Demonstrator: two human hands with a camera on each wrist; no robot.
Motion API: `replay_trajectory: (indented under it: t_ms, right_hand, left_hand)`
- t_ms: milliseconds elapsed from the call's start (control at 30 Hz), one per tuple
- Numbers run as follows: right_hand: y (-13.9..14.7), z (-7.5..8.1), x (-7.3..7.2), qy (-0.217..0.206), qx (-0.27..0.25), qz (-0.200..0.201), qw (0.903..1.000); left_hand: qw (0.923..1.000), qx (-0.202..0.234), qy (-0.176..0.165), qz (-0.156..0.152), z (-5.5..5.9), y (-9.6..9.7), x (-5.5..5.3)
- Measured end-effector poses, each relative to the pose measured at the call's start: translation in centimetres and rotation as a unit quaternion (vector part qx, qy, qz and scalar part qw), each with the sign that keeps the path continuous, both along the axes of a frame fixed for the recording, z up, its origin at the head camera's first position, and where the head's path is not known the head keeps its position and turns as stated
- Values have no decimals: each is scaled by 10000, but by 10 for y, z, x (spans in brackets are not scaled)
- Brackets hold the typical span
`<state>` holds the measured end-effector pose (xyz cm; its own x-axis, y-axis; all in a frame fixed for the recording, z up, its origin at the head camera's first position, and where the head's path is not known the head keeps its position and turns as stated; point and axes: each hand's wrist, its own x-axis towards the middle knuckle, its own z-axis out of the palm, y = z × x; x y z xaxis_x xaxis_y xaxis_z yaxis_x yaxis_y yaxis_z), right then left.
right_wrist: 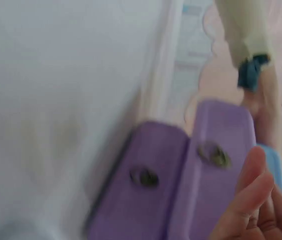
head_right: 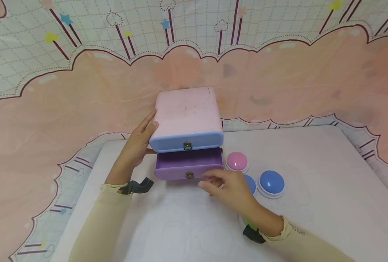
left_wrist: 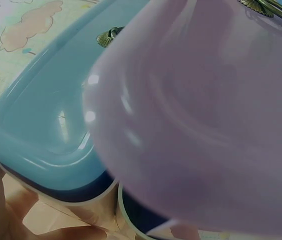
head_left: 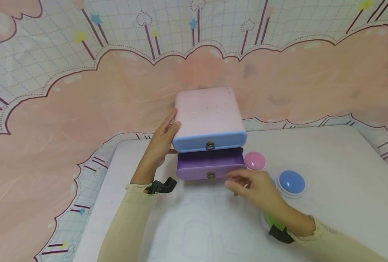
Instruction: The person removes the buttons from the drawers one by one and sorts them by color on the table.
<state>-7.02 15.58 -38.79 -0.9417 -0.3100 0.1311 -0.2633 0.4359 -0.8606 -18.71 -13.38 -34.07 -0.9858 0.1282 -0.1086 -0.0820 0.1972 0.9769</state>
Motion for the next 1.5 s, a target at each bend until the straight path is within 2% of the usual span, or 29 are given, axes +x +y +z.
replay_trajectory:
  t_ms: [100, 200, 367, 600, 767, 933, 1167, 1500]
  right_hand:
    - [-11, -7, 0, -877, -289, 218, 9955]
    - [-21, -14, -1, -1617, -613, 274, 9846]
    - [-33, -23, -1, -2150, -924, 19, 9722]
    - [-42, -27, 2, -2201, -1290, -633, 9648]
    - [-47, -27, 0, -2443, -1357, -674, 9578]
    - [-54, -28, -4, -2907, -1599, -680, 9409]
    - [-65, -26, -10, -2993, -1941, -1037, 9284]
    - [-70, -28, -24, -2959, -2031, -1296, 9243]
  left_hand:
    - [10000, 18, -5, -3, -1, -1, 0]
    - [10000, 56, 7, -16, -2, -1, -1]
    - [9999, 112, 14, -30, -3, -1, -2]
    - [10000, 87, -1, -37, -1, 0, -1]
    - [10000, 54, 30, -52, -1, -1, 0]
    - [10000, 75, 29, -52, -2, -1, -1]
    - [9999, 132, 38, -60, -3, -1, -1]
    - [9999, 121, 20, -43, -3, -1, -2]
